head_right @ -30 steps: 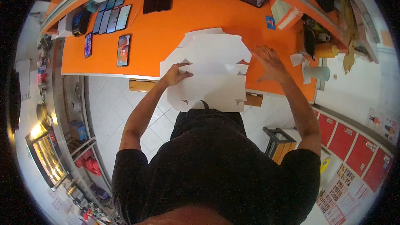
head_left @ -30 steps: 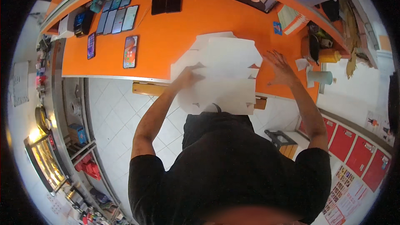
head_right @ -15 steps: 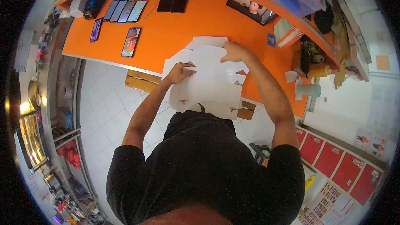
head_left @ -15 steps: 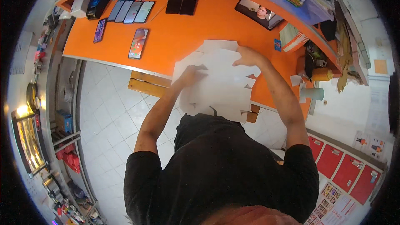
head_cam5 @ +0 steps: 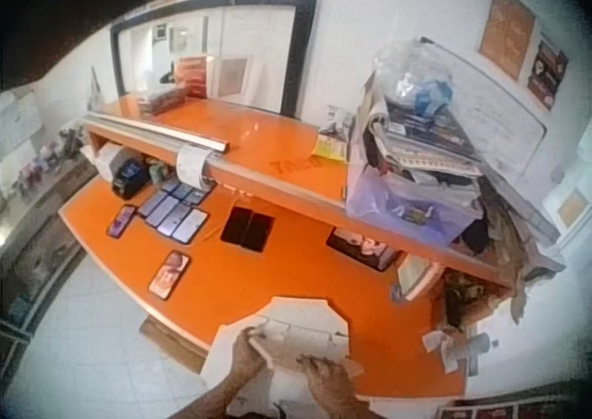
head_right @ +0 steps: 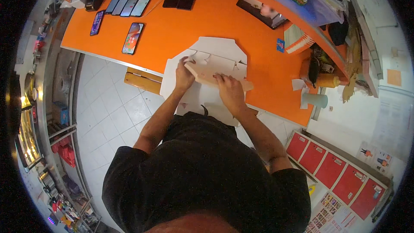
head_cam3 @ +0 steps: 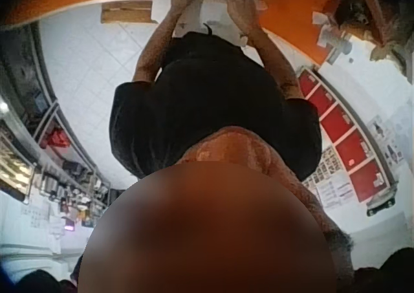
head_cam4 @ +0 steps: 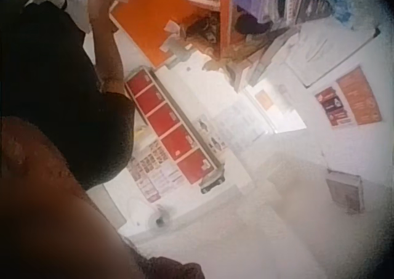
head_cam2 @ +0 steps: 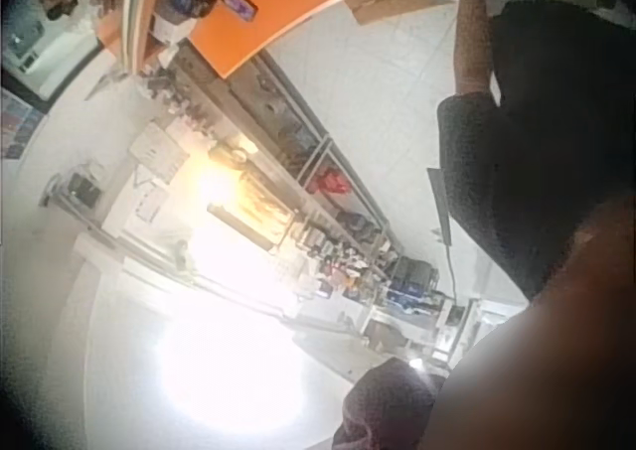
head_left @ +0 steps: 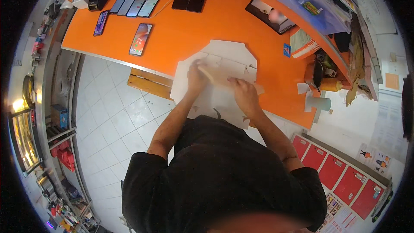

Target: The person assembles a flat-packed cardboard box at an orange counter. They fold the box into shape, insert a plastic-wrapped item, and then fold and seal the flaps using a red sticker.

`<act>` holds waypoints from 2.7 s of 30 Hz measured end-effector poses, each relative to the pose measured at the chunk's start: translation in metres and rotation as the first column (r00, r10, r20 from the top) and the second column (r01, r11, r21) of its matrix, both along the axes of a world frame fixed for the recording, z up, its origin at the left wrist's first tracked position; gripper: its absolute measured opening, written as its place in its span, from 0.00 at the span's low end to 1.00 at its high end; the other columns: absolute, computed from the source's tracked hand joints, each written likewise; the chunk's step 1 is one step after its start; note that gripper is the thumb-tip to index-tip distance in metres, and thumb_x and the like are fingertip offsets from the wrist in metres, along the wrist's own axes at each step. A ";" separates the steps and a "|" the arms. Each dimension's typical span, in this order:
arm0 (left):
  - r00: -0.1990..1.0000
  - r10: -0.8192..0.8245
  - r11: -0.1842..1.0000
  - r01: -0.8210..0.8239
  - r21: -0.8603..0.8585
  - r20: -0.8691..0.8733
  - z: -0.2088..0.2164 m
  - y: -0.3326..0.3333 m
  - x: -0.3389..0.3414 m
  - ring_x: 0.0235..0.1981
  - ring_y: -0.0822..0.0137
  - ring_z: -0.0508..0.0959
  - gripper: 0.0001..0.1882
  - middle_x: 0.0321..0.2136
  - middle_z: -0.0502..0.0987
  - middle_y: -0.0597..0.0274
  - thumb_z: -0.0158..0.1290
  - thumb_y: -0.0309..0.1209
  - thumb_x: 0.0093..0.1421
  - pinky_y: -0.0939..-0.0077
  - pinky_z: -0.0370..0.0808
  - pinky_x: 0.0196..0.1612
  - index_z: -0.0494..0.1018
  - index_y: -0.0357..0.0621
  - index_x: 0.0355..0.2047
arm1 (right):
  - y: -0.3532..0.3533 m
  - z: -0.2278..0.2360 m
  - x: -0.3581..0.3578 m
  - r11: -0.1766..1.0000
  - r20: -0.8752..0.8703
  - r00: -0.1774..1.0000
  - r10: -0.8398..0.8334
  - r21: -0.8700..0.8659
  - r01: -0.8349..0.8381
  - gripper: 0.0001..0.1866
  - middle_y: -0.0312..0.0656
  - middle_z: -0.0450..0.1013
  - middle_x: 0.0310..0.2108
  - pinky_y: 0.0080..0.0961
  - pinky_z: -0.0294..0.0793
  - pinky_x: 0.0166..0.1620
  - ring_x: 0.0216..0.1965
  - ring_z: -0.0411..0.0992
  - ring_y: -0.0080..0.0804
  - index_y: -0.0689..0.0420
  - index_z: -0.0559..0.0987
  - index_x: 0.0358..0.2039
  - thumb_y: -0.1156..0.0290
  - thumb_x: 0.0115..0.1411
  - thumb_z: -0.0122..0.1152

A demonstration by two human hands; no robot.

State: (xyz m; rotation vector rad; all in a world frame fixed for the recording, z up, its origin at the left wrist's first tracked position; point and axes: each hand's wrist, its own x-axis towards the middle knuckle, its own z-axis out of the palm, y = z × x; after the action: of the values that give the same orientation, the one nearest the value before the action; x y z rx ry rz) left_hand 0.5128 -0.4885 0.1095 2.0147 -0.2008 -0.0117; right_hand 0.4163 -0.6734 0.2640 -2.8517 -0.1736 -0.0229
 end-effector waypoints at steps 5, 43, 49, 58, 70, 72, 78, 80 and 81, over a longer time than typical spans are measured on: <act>0.920 0.111 0.971 -0.181 0.157 0.376 0.027 -0.001 0.002 0.51 0.55 0.74 0.36 0.48 0.76 0.60 0.64 0.37 0.48 0.52 0.53 0.61 0.65 0.47 0.58 | 0.014 -0.019 -0.021 0.985 0.004 1.000 -0.003 -0.173 0.003 0.21 0.50 0.71 0.51 0.43 0.75 0.49 0.49 0.72 0.52 0.63 0.73 0.51 0.73 0.56 0.52; 0.973 -0.178 0.946 0.127 -0.299 -0.150 0.082 0.045 -0.030 0.31 0.70 0.79 0.16 0.35 0.80 0.55 0.53 0.32 0.65 0.73 0.78 0.30 0.73 0.30 0.46 | -0.093 -0.075 -0.065 0.542 0.005 0.665 -0.747 0.584 0.604 0.44 0.53 0.67 0.54 0.49 0.55 0.62 0.60 0.61 0.51 0.62 0.67 0.57 0.53 0.45 0.77; 0.954 0.141 0.894 -0.238 -0.379 -0.266 0.059 0.047 -0.111 0.40 0.68 0.76 0.16 0.42 0.78 0.54 0.53 0.29 0.65 0.72 0.73 0.46 0.71 0.27 0.47 | -0.054 -0.122 -0.105 0.489 -0.091 0.569 -0.817 0.413 0.768 0.40 0.56 0.68 0.52 0.50 0.55 0.61 0.56 0.64 0.54 0.63 0.70 0.55 0.47 0.51 0.69; 0.940 0.340 0.846 -0.325 0.423 0.042 0.035 0.097 -0.106 0.41 0.65 0.78 0.21 0.41 0.78 0.55 0.58 0.37 0.62 0.71 0.74 0.45 0.72 0.30 0.46 | -0.041 -0.133 -0.141 0.520 -0.178 0.685 -0.706 0.527 0.673 0.41 0.60 0.66 0.53 0.45 0.59 0.62 0.58 0.62 0.56 0.65 0.64 0.60 0.48 0.56 0.65; 0.809 0.015 0.902 -0.264 -0.341 -0.587 0.010 0.081 -0.086 0.23 0.76 0.75 0.12 0.28 0.79 0.65 0.63 0.35 0.57 0.78 0.68 0.22 0.78 0.38 0.35 | -0.050 -0.149 -0.160 0.045 -0.552 0.575 -0.604 0.697 0.716 0.39 0.53 0.74 0.46 0.36 0.76 0.47 0.45 0.75 0.43 0.68 0.68 0.55 0.59 0.49 0.75; 0.794 0.007 0.880 -0.294 -0.373 -0.608 0.031 0.064 -0.084 0.26 0.73 0.77 0.13 0.30 0.79 0.62 0.63 0.35 0.57 0.77 0.72 0.25 0.78 0.37 0.37 | -0.059 -0.159 -0.162 -0.004 -0.530 0.600 -0.599 0.752 0.660 0.35 0.51 0.76 0.44 0.34 0.78 0.44 0.42 0.77 0.39 0.67 0.70 0.54 0.63 0.50 0.74; 0.797 -0.029 0.913 -0.224 -0.341 -0.603 0.040 0.055 -0.046 0.32 0.67 0.81 0.16 0.35 0.80 0.56 0.62 0.33 0.57 0.72 0.78 0.30 0.77 0.33 0.40 | -0.072 -0.136 -0.125 0.265 -0.433 0.619 -0.655 0.636 0.725 0.31 0.47 0.76 0.44 0.33 0.75 0.48 0.44 0.76 0.36 0.64 0.71 0.54 0.66 0.52 0.72; 0.863 -0.044 0.945 -0.128 -0.302 -0.503 0.029 0.055 -0.007 0.32 0.67 0.81 0.16 0.34 0.81 0.56 0.61 0.33 0.57 0.71 0.78 0.30 0.77 0.32 0.40 | -0.081 -0.136 -0.098 0.259 -0.437 0.708 -0.554 0.717 0.647 0.33 0.47 0.76 0.44 0.32 0.74 0.49 0.45 0.76 0.37 0.63 0.70 0.55 0.63 0.52 0.72; 0.889 -0.059 0.952 -0.086 -0.293 -0.453 0.018 0.057 0.018 0.32 0.67 0.81 0.17 0.34 0.81 0.56 0.61 0.34 0.57 0.71 0.78 0.30 0.76 0.31 0.40 | -0.080 -0.135 -0.083 0.275 -0.411 0.703 -0.581 0.713 0.645 0.34 0.48 0.77 0.44 0.33 0.74 0.49 0.45 0.76 0.38 0.63 0.70 0.55 0.62 0.52 0.72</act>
State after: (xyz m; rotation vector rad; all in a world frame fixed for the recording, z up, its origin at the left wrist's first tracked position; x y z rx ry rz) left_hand 0.5309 -0.4318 0.1276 1.6472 0.1110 -0.4219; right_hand 0.3332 -0.7531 0.1285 -1.7499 0.7979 -0.1282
